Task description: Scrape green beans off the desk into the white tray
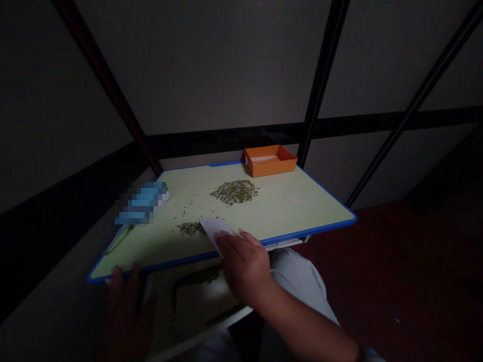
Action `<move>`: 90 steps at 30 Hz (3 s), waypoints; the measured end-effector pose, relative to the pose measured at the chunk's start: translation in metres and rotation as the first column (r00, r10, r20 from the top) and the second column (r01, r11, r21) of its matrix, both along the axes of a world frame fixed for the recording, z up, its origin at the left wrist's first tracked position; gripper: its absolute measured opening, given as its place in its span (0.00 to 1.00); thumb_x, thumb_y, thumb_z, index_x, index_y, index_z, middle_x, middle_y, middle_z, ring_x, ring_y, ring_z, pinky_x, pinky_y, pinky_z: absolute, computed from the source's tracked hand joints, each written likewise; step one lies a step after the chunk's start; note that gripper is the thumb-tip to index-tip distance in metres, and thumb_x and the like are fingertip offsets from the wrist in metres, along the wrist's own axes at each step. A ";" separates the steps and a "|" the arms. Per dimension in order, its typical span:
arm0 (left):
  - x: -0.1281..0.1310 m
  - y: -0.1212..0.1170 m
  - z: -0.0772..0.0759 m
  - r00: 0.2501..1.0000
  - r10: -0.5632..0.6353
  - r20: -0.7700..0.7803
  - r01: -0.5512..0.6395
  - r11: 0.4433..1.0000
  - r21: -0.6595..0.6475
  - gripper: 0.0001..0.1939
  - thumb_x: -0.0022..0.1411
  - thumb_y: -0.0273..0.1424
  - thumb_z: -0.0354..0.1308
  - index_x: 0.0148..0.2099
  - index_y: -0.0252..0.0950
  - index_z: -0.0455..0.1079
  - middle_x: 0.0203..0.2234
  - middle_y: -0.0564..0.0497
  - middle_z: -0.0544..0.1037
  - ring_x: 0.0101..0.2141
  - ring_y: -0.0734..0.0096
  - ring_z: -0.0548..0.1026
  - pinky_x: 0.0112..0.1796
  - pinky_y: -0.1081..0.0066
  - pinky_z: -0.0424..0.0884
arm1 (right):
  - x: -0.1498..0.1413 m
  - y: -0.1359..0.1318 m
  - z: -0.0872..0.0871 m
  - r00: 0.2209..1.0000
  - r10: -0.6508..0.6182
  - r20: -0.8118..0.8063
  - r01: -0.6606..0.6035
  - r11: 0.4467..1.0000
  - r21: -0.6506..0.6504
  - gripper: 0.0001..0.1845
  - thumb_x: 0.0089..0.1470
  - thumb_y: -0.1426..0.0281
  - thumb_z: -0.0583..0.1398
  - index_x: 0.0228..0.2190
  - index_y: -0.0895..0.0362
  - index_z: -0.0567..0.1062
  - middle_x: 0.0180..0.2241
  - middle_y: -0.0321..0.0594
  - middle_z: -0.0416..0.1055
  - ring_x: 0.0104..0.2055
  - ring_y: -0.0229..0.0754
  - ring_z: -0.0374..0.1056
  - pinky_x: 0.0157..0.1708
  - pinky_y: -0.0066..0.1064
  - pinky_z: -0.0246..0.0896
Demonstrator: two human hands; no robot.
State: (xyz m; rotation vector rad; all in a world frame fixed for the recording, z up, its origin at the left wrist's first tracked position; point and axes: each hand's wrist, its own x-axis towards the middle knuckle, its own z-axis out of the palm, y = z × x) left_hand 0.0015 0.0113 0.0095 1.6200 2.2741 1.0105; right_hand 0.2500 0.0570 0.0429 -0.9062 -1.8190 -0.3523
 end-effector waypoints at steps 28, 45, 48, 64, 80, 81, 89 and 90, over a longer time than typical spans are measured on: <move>0.006 -0.002 0.009 1.000 0.020 0.001 -0.020 0.999 -0.050 0.41 0.59 0.52 0.42 0.67 0.31 0.51 0.72 0.40 0.39 0.70 0.56 0.37 0.67 0.52 0.42 | 0.003 0.005 -0.002 1.000 -0.014 0.017 0.015 0.999 -0.049 0.19 0.57 0.78 0.53 0.48 0.59 0.76 0.41 0.46 0.82 0.44 0.42 0.78 0.49 0.37 0.70; 0.010 -0.001 0.011 0.999 0.040 0.013 -0.039 0.998 -0.057 0.43 0.58 0.54 0.39 0.67 0.30 0.52 0.72 0.40 0.40 0.70 0.56 0.37 0.67 0.52 0.43 | 0.019 0.005 -0.002 0.988 -0.153 0.032 0.153 0.988 -0.022 0.20 0.55 0.79 0.54 0.49 0.59 0.76 0.41 0.48 0.82 0.43 0.45 0.78 0.49 0.39 0.71; 0.011 -0.002 0.013 0.999 0.037 0.012 -0.036 0.997 -0.063 0.44 0.58 0.54 0.39 0.67 0.29 0.52 0.72 0.38 0.40 0.70 0.55 0.38 0.67 0.51 0.43 | 0.026 0.010 -0.003 0.982 -0.186 0.029 0.187 0.982 -0.027 0.21 0.55 0.78 0.55 0.49 0.60 0.76 0.42 0.49 0.81 0.43 0.46 0.78 0.48 0.39 0.71; 0.007 0.000 0.007 1.000 0.024 -0.008 -0.025 0.999 -0.038 0.41 0.59 0.52 0.42 0.67 0.31 0.51 0.72 0.38 0.40 0.70 0.53 0.38 0.67 0.50 0.43 | 0.092 0.044 -0.002 0.840 -0.518 -0.160 0.509 0.855 -0.097 0.19 0.56 0.76 0.53 0.45 0.59 0.79 0.37 0.51 0.82 0.35 0.49 0.77 0.42 0.40 0.71; 0.007 -0.001 0.005 1.000 0.025 0.000 -0.025 0.999 -0.022 0.39 0.61 0.50 0.41 0.67 0.31 0.52 0.72 0.40 0.39 0.70 0.56 0.36 0.67 0.51 0.43 | 0.056 0.048 0.019 0.840 -0.030 -0.541 -0.207 0.904 -0.373 0.09 0.59 0.67 0.56 0.32 0.56 0.75 0.26 0.37 0.75 0.28 0.40 0.71 0.29 0.27 0.62; 0.006 -0.001 0.004 1.000 0.024 0.001 -0.024 0.999 -0.025 0.39 0.61 0.51 0.41 0.67 0.32 0.51 0.72 0.41 0.40 0.70 0.56 0.36 0.67 0.52 0.43 | 0.053 0.049 0.018 0.838 -0.028 -0.545 -0.221 0.896 -0.386 0.09 0.59 0.67 0.56 0.32 0.56 0.74 0.26 0.37 0.75 0.28 0.41 0.70 0.29 0.27 0.61; 0.010 -0.003 0.009 1.000 0.014 0.005 -0.014 0.999 -0.030 0.40 0.61 0.50 0.39 0.66 0.28 0.52 0.72 0.37 0.40 0.70 0.55 0.37 0.67 0.51 0.42 | 0.048 0.050 0.017 0.802 0.036 -0.596 -0.338 0.850 -0.404 0.08 0.59 0.66 0.56 0.30 0.54 0.72 0.24 0.34 0.71 0.27 0.40 0.67 0.29 0.27 0.58; 0.011 -0.003 0.009 1.000 0.016 0.006 -0.016 1.000 -0.025 0.41 0.61 0.51 0.39 0.67 0.28 0.52 0.72 0.37 0.40 0.70 0.55 0.36 0.67 0.51 0.42 | 0.049 0.050 0.018 0.799 0.042 -0.600 -0.347 0.847 -0.402 0.08 0.59 0.66 0.56 0.29 0.54 0.72 0.23 0.34 0.71 0.27 0.39 0.66 0.28 0.27 0.58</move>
